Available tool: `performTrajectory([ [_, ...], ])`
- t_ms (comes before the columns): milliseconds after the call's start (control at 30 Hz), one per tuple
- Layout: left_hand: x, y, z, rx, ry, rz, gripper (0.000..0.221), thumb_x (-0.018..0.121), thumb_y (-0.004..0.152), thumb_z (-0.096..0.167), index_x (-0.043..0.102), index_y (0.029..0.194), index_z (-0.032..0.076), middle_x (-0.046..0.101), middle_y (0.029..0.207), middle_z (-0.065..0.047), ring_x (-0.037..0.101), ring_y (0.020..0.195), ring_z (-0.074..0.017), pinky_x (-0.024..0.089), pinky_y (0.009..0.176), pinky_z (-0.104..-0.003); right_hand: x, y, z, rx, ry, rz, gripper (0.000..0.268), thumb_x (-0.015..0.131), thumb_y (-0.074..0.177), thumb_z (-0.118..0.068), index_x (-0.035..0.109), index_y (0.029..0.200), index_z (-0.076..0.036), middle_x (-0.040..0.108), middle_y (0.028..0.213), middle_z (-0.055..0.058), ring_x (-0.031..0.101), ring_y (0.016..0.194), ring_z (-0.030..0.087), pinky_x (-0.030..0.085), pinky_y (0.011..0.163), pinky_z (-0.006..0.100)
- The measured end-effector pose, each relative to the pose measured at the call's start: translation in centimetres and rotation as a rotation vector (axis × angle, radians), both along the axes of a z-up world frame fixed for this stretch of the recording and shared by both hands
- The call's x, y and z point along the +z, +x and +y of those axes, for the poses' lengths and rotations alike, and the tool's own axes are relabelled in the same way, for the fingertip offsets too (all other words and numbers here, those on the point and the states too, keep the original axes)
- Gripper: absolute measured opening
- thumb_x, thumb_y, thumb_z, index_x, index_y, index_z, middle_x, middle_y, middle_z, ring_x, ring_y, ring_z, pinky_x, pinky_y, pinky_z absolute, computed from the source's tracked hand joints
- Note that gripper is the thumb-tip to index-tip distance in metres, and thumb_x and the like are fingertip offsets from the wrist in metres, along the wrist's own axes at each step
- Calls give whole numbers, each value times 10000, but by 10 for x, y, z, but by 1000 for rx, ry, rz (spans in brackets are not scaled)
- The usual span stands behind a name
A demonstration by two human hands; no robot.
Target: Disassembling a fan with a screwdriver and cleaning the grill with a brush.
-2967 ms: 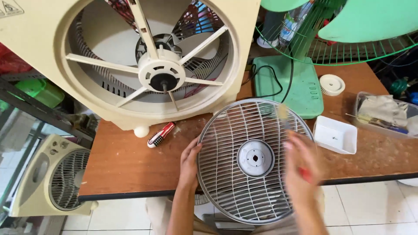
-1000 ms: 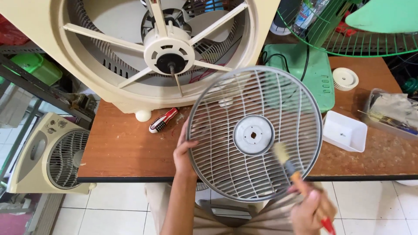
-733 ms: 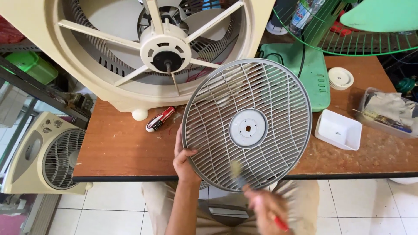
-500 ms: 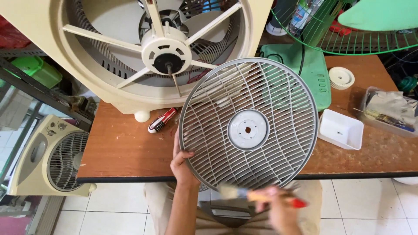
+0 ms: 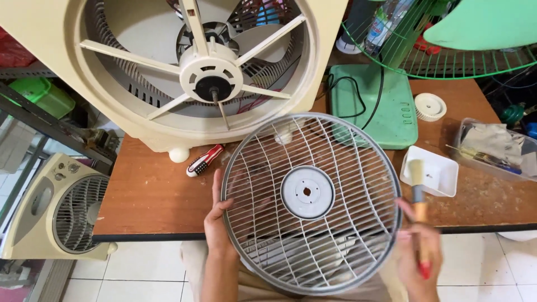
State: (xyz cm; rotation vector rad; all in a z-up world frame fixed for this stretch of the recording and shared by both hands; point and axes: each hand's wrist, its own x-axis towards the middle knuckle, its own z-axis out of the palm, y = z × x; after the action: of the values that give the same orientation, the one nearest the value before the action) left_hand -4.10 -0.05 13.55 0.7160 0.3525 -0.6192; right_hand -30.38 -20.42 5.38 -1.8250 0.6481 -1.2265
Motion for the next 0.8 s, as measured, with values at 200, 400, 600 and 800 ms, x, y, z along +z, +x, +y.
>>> performTrajectory([
  [200, -1, 16, 14, -167, 2, 119, 752, 371, 863, 6, 464, 1551, 296, 548, 1508, -124, 532, 1279, -347, 441, 1034, -586, 28, -11, 19, 409, -94, -92, 376, 592, 889, -297, 457, 1205, -145, 472, 1474, 393, 514, 1397, 493, 295, 1263, 681],
  [400, -29, 30, 19, -240, -157, 153, 392, 498, 983, 228, 641, 1348, 238, 691, 1177, -24, 643, 1039, -222, 507, 936, -417, 56, -10, 12, 352, -150, -49, 205, 553, 872, -120, 413, 1022, -128, 673, 1088, 262, 586, 1292, 417, 3, 1461, 620],
  [600, -9, 13, 11, -277, -99, -305, 548, 432, 1002, 361, 485, 1489, 116, 579, 1081, -122, 604, 1014, -295, 509, 938, -469, 31, 7, -45, 113, 50, -423, 426, 595, 873, 120, 371, 1177, -78, 562, 972, 148, 667, 876, 225, 628, 854, 389],
  [800, -40, 23, 16, -204, 886, -925, 302, 645, 954, 335, 732, 1216, 212, 279, 870, 21, 357, 772, -133, 358, 802, -251, 68, 33, -55, 45, -68, -370, 459, 773, 923, -250, 459, 1223, -100, 527, 1150, 38, 581, 1067, 139, 528, 952, 273],
])
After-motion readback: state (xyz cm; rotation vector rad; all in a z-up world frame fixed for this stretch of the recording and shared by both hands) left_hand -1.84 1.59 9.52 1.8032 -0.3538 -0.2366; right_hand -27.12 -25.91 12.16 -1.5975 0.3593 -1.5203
